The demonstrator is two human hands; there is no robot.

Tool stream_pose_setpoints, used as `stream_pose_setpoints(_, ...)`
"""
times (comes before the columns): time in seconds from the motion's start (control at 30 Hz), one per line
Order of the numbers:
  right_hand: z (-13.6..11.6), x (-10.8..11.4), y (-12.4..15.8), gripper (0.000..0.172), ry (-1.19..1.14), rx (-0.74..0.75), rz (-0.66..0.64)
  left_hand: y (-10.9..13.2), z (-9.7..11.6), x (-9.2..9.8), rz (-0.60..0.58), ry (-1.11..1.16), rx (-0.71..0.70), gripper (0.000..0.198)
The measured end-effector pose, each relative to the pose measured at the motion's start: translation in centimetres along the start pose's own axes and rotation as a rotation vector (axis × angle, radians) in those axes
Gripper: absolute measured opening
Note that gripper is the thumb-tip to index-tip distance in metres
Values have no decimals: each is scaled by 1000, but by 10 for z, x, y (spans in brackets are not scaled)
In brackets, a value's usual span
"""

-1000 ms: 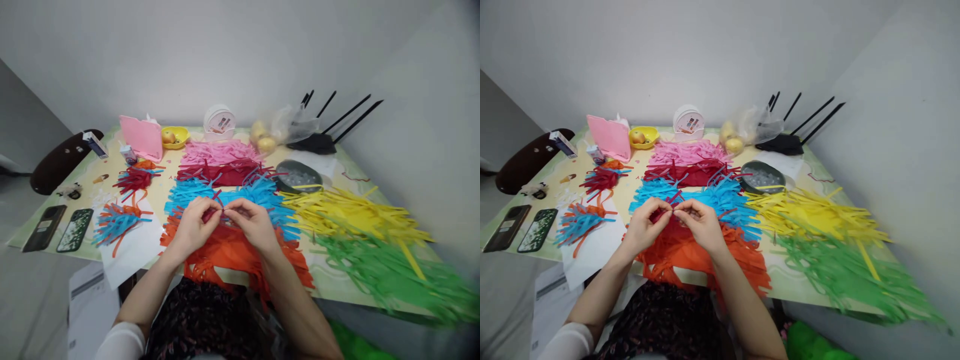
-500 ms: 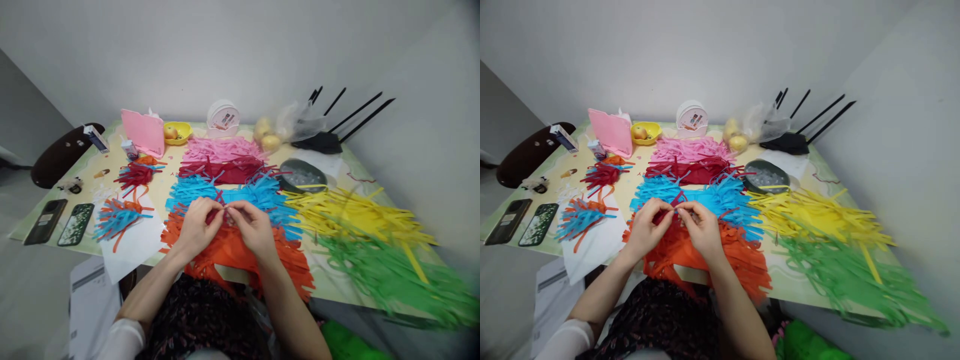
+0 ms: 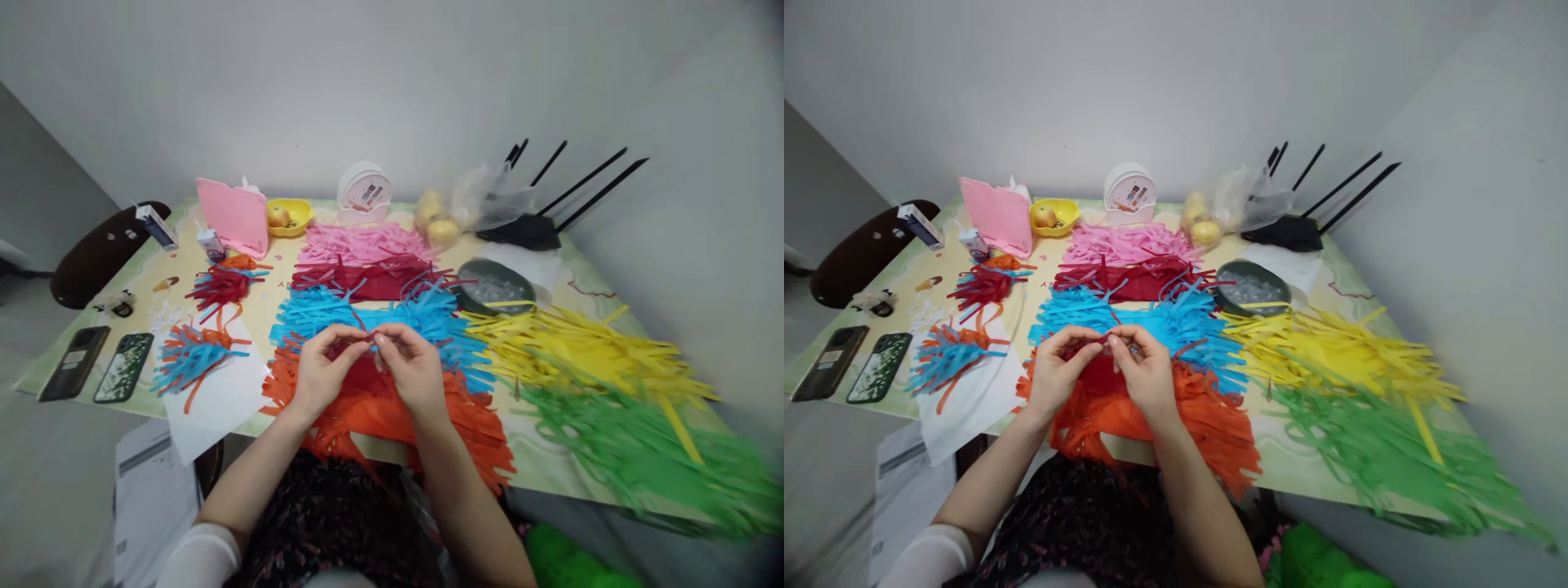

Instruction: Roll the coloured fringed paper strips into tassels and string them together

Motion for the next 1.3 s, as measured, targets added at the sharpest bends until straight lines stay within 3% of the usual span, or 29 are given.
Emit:
stream_pose_setpoints(0.23,-13,13,-5,24,178,0,-127,6,-4,3,95,-51,-14,12)
stream_pose_setpoints(0.43,-20,17,-5,24,239,34,-93,2,-5,4,-28,-14,28,18)
stream_pose_setpoints(0.7,-25,13,-4,29,146,19,98,-2,-7,14,-52,17,104,20)
stream_pose_setpoints(0.83,-25,4,-1,24,176,106,200,2,-10,13,-34,-70,48,25)
stream_pose_setpoints(0.93,-24,-2,5,20,224,143,170,7,-15,21,-23,-208,-10,25)
stream_pose_setpoints(1.0,-23,-1,9,19,242,154,113,12,-17,47,32,-309,-26,24)
stream_pose_setpoints(1.07,-21,6,14,22,249,172,103,20,-13,95,189,-460,-47,22)
stream_pose_setpoints(1.2,-9,20,18,25,249,160,121,46,14,208,714,-903,-133,22)
stream_pose_setpoints(1.23,-6,20,17,25,255,150,108,51,17,226,754,-1027,-140,21)
stream_pose_setpoints(1.3,-2,17,14,25,281,140,79,56,12,244,690,-1180,-113,17)
Point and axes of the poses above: each hand's wrist, its own y-axis away from the middle knuckle, its own x-axis out of the back of the hand, z = x × y, the point moved 1 cm from there along -y, towards the middle knuckle, and after that the axes turned 2 degrees about -x, right-handed, at the moved point
